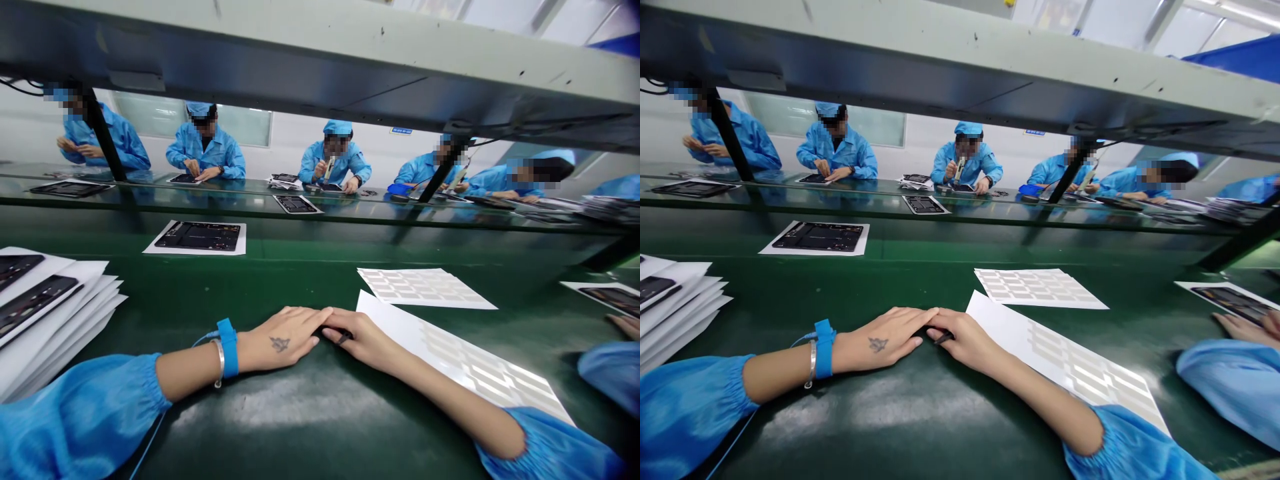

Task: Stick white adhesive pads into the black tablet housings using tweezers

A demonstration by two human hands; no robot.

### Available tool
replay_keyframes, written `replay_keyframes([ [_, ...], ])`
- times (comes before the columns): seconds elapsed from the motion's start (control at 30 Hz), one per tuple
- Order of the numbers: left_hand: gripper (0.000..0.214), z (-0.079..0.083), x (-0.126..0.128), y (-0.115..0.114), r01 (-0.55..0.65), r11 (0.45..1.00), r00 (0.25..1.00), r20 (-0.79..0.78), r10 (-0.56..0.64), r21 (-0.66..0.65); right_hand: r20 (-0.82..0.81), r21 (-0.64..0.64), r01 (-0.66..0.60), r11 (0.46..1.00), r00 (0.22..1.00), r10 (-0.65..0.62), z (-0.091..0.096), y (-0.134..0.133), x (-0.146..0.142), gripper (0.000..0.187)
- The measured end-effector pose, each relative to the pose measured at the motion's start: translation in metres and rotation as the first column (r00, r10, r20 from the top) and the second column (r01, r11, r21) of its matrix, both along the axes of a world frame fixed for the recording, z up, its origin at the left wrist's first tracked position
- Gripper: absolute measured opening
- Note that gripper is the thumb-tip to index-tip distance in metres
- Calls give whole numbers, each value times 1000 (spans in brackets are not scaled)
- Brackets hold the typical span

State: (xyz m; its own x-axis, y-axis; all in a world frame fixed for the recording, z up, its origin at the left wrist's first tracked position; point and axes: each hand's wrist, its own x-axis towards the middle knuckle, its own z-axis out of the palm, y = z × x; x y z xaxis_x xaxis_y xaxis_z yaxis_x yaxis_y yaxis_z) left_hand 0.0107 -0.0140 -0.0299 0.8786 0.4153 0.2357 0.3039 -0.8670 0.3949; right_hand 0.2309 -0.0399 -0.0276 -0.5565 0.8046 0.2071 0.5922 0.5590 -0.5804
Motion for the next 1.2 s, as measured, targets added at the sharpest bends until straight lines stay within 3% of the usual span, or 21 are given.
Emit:
replay_keyframes([
  [1.2, 55, -1, 1, 0, 9, 1000, 1000, 6, -9, 16, 13, -18, -5, 1000, 1000, 6, 1, -2, 0, 28],
])
